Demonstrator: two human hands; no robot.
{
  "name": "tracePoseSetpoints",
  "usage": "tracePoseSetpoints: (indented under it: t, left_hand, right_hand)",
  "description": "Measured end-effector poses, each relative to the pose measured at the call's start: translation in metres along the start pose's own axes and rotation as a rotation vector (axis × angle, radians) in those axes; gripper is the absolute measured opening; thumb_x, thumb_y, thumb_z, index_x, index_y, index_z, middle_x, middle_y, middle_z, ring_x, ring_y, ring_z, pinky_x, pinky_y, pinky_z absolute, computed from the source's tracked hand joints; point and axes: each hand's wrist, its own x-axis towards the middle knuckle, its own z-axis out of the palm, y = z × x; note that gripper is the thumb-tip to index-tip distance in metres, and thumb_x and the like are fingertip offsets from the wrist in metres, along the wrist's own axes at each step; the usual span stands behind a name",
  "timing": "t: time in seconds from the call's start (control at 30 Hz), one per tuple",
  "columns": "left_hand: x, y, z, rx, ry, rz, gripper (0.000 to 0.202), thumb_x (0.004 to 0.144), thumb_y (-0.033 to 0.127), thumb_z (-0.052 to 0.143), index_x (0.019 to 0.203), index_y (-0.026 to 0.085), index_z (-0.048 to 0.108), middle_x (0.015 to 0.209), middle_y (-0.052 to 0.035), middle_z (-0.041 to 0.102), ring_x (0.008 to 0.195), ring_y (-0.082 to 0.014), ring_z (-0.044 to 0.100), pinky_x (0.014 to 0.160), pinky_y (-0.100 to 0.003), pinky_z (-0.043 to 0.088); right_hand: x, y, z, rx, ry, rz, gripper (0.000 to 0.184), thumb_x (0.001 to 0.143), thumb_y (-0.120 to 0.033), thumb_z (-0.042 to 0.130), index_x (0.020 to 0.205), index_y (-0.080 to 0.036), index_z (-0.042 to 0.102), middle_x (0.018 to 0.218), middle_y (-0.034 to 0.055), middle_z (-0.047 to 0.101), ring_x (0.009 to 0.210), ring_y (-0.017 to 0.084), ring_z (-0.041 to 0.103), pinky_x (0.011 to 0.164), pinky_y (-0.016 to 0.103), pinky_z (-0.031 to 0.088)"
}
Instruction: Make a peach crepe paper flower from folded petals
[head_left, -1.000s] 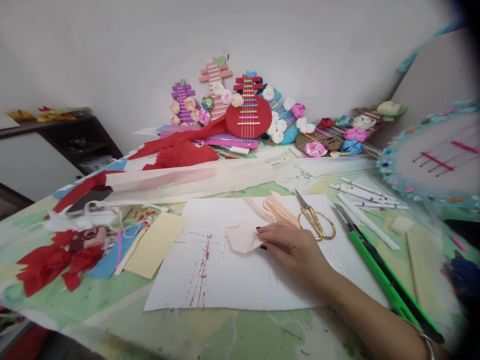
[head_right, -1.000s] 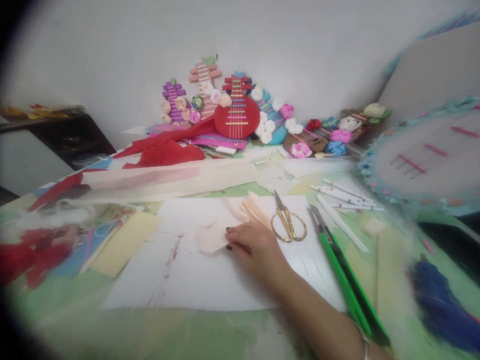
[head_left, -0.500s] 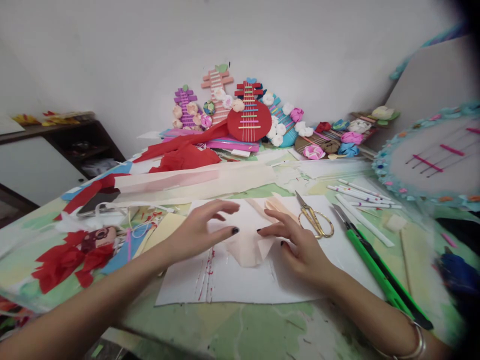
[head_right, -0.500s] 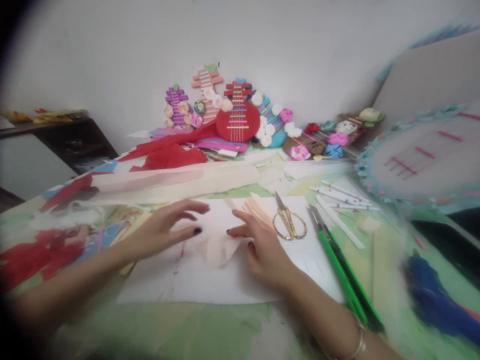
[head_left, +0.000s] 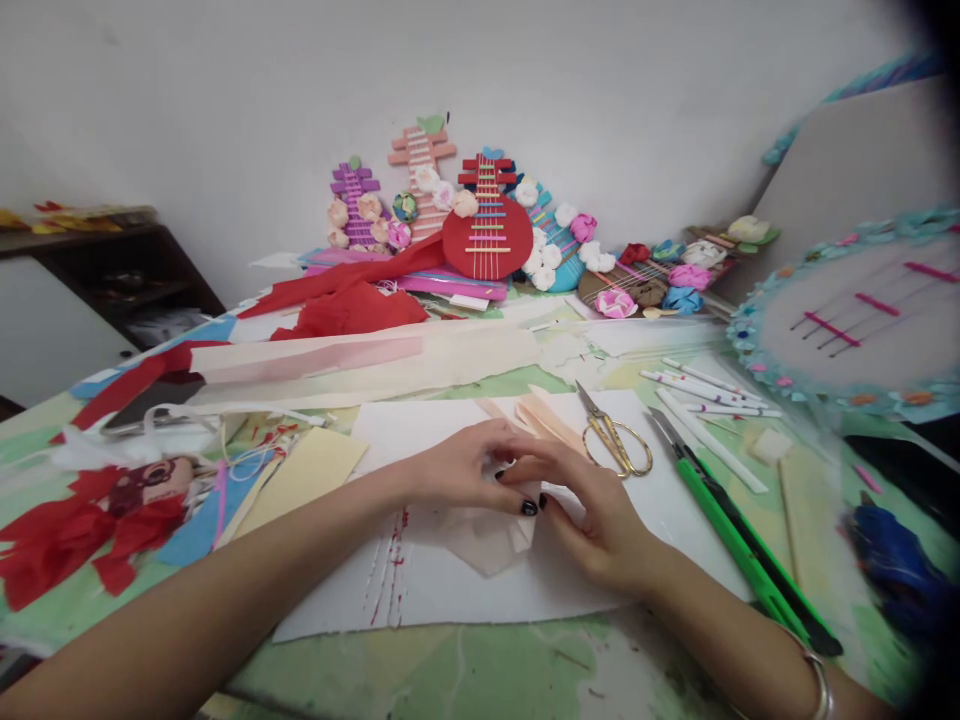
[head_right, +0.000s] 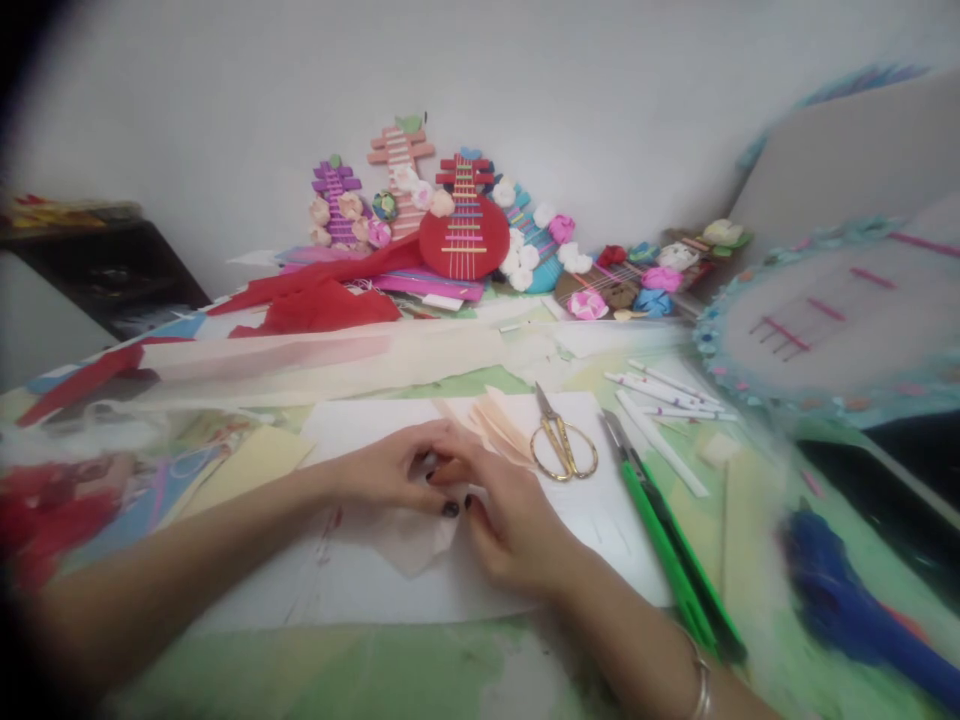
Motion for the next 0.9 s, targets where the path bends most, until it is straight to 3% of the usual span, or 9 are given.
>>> tracePoseSetpoints:
  t: [0.17,0.27,0.33,0.43,0.5,0.63,0.73,0.9]
  left_hand:
    - [-0.004,-0.002,-0.001,-0.014,-0.042,-0.105,0.032,0.071,0.031,0.067,0.099,0.016,0.061,0.077,0.0006,0.059,0.064,-0.0103,0.048,0.058,-0.022,0.037]
    - [-0.006,-0.002,-0.001,-0.067,0.043,-0.206,0.025,0.072,0.035,0.066,0.083,0.014,0.06,0.071,0.0019,0.056,0.054,-0.0071,0.044,0.05,-0.019,0.033]
    - [-0.007,-0.001,-0.001,-0.142,0.137,-0.244,0.024,0.072,0.035,0.066,0.075,0.013,0.058,0.069,0.0013,0.056,0.056,-0.0081,0.048,0.049,-0.019,0.034]
    - [-0.007,0.002,0.001,-0.265,0.221,-0.275,0.022,0.072,0.033,0.066,0.075,0.013,0.059,0.069,-0.0004,0.059,0.06,-0.0104,0.053,0.052,-0.02,0.039]
    - [-0.007,0.003,0.002,-0.311,0.243,-0.299,0.022,0.072,0.033,0.067,0.076,0.013,0.06,0.068,-0.0004,0.059,0.06,-0.0104,0.054,0.052,-0.02,0.039]
    - [-0.007,0.001,0.003,-0.354,0.23,-0.276,0.021,0.071,0.032,0.068,0.077,0.013,0.06,0.069,0.0,0.059,0.061,-0.0098,0.053,0.054,-0.019,0.039]
    - [-0.007,-0.002,0.002,-0.403,0.207,-0.222,0.024,0.077,0.037,0.062,0.078,0.013,0.06,0.071,-0.0003,0.059,0.062,-0.0092,0.052,0.055,-0.019,0.038]
    - [-0.008,-0.003,0.002,-0.39,0.267,-0.238,0.031,0.08,0.04,0.058,0.069,0.011,0.061,0.06,0.0016,0.054,0.054,-0.0074,0.045,0.049,-0.018,0.032]
  right_hand:
    - [-0.003,0.002,0.002,0.143,0.057,0.072,0.053,0.08,-0.008,0.042,0.13,-0.024,0.039,0.119,0.0085,0.058,0.111,0.02,0.055,0.094,0.039,0.046]
    - [-0.002,0.006,0.004,0.29,0.223,0.194,0.047,0.083,-0.015,0.048,0.128,-0.025,0.041,0.122,0.0092,0.055,0.114,0.022,0.053,0.087,0.037,0.05]
    - [0.0,0.009,0.005,0.36,0.29,0.319,0.04,0.084,-0.021,0.051,0.124,-0.025,0.045,0.112,0.0084,0.06,0.103,0.02,0.058,0.075,0.032,0.054]
    - [0.003,0.013,0.005,0.413,0.204,0.49,0.023,0.084,-0.029,0.054,0.104,-0.018,0.058,0.079,0.0039,0.064,0.069,0.014,0.061,0.057,0.024,0.051]
    - [0.004,0.014,0.005,0.379,0.115,0.53,0.019,0.085,-0.032,0.053,0.085,-0.015,0.062,0.065,0.0012,0.06,0.058,0.011,0.056,0.054,0.022,0.047]
    - [0.004,0.012,0.005,0.275,0.079,0.53,0.027,0.087,-0.032,0.05,0.071,-0.014,0.061,0.059,0.0005,0.058,0.056,0.01,0.053,0.054,0.021,0.042]
    - [0.004,0.011,0.006,0.269,0.095,0.547,0.029,0.087,-0.034,0.05,0.069,-0.014,0.06,0.057,0.0004,0.058,0.054,0.009,0.053,0.054,0.021,0.041]
    - [0.004,0.013,0.007,0.305,0.12,0.573,0.027,0.086,-0.034,0.053,0.069,-0.015,0.06,0.055,0.0001,0.059,0.051,0.009,0.054,0.051,0.02,0.042]
